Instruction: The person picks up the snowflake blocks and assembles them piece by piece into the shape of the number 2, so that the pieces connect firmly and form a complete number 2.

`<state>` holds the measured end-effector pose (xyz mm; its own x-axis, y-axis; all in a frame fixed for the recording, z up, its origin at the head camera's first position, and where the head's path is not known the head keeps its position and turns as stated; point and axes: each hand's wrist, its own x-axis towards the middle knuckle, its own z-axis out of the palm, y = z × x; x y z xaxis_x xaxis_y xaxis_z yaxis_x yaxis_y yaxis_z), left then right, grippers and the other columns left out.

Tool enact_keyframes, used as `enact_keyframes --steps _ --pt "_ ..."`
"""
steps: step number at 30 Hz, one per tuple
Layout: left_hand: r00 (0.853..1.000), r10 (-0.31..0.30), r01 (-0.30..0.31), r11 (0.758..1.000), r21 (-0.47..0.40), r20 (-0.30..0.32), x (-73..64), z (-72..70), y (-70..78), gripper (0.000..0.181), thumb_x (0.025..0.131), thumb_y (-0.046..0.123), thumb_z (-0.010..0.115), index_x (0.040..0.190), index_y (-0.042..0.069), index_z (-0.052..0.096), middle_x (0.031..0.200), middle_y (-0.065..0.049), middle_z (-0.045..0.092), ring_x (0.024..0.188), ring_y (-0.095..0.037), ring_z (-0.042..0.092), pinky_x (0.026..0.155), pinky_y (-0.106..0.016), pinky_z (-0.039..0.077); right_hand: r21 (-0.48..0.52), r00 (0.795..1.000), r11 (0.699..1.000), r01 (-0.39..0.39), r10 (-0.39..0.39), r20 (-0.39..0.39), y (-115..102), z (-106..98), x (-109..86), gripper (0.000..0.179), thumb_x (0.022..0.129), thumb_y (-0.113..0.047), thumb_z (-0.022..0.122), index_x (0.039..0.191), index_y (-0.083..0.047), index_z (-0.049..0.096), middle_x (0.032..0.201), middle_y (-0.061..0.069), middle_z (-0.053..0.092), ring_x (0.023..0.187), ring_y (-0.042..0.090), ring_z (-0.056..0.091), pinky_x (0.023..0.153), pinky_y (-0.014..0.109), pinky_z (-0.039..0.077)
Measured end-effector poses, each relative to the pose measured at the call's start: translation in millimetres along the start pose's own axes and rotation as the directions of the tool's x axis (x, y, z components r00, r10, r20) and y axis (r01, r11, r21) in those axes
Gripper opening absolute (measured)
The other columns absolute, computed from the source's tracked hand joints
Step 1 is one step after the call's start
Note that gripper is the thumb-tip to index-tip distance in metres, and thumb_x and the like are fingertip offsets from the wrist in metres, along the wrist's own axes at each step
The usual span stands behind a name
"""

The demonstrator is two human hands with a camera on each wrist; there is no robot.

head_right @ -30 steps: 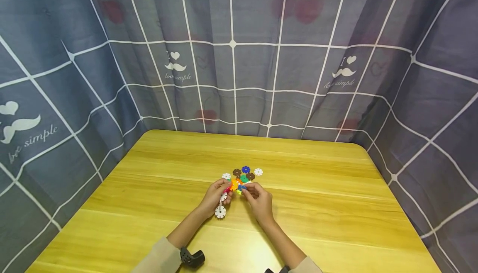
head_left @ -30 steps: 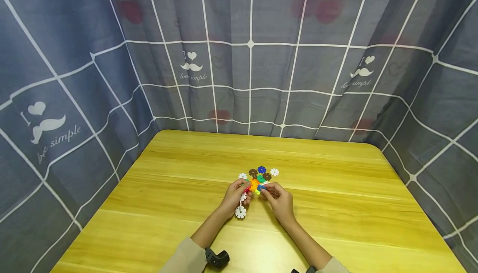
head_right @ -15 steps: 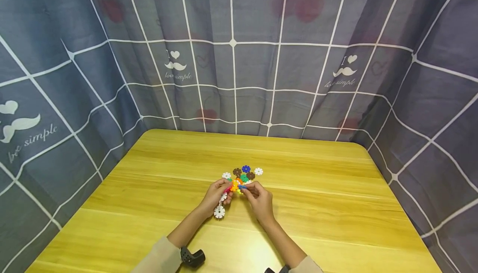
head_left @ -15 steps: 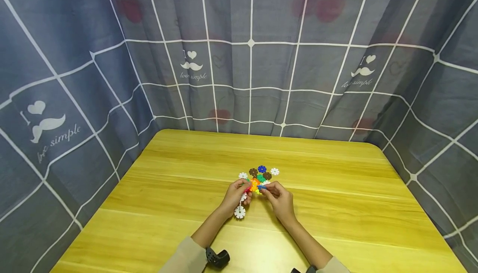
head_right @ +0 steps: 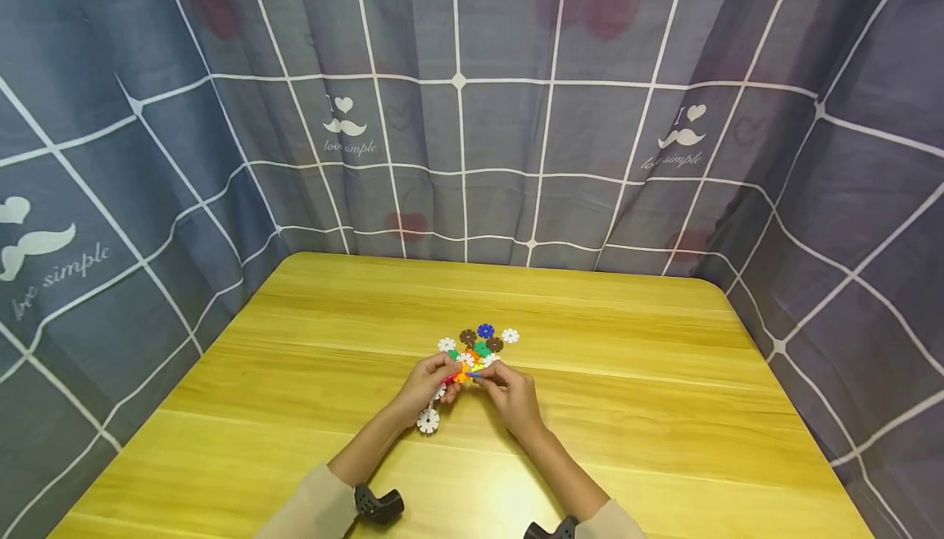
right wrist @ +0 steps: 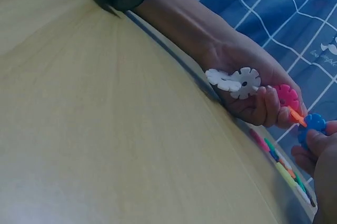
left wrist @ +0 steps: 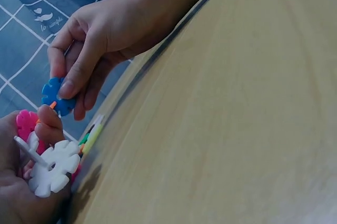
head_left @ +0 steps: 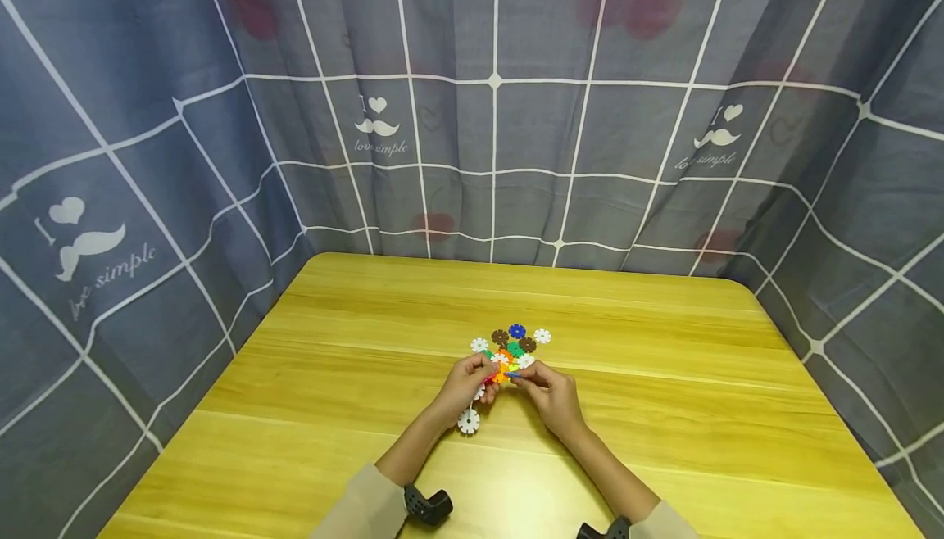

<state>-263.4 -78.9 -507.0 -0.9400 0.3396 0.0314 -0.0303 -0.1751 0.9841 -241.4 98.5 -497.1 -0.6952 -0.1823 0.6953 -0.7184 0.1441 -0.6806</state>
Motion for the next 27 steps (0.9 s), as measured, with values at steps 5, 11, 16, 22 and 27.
enact_keyframes --steps 5,11,16,22,27 --pt "1.0 -0.013 0.013 1.0 -0.005 -0.018 -2.5 0.2 0.3 0.02 0.095 0.015 0.051 0.079 0.003 0.051 0.061 -0.003 0.056 0.046 -0.008 0.049 0.044 -0.017 0.042 0.009 1.0 1.0 0.009 -0.009 -0.006 17 4 -4.3 0.014 0.072 0.021 0.065 0.079 0.009 0.062 0.079 0.022 0.066 0.07 0.039 0.065 0.065 0.031 0.054" --pt "0.995 -0.074 0.067 0.993 -0.097 -0.072 0.1 -0.4 0.2 0.018 0.096 0.017 0.05 0.082 0.006 0.054 0.065 -0.003 0.059 0.049 -0.009 0.052 0.046 -0.016 0.042 -0.046 0.998 0.997 -0.058 0.057 -0.033 32 4 -4.9 0.012 0.08 0.002 0.068 0.091 -0.002 0.066 0.082 0.012 0.068 0.07 0.024 0.066 0.062 0.026 0.054" --pt "0.99 -0.088 0.063 0.974 -0.216 -0.107 5.4 -1.6 -0.1 0.011 0.095 0.012 0.048 0.091 0.002 0.052 0.069 -0.007 0.061 0.053 -0.01 0.057 0.048 -0.016 0.046 -0.377 0.994 0.92 -0.112 0.106 -0.035 37 0 -4.7 0.027 0.077 -0.017 0.076 0.101 -0.009 0.069 0.081 -0.002 0.06 0.07 0.008 0.049 0.059 0.021 0.044" --pt "0.993 -0.097 0.077 0.965 -0.25 -0.068 5.2 -1.7 1.6 0.034 0.093 0.006 0.046 0.122 -0.012 0.044 0.073 -0.01 0.064 0.056 -0.011 0.061 0.052 -0.018 0.051 -0.582 0.984 0.806 -0.107 0.17 0.055 37 0 -7.3 0.032 0.075 -0.026 0.077 0.101 -0.009 0.071 0.084 0.0 0.053 0.075 0.01 0.04 0.06 0.026 0.037" --pt "0.993 -0.119 0.11 0.965 -0.238 -0.024 3.8 -2.4 1.7 0.046 0.093 0.004 0.044 0.132 -0.017 0.032 0.072 -0.008 0.063 0.057 -0.009 0.061 0.054 -0.018 0.051 -0.546 0.979 0.825 -0.147 0.2 0.038 37 -1 -7.9 0.03 0.071 -0.023 0.08 0.094 -0.009 0.067 0.085 -0.001 0.055 0.079 0.013 0.044 0.066 0.03 0.041"
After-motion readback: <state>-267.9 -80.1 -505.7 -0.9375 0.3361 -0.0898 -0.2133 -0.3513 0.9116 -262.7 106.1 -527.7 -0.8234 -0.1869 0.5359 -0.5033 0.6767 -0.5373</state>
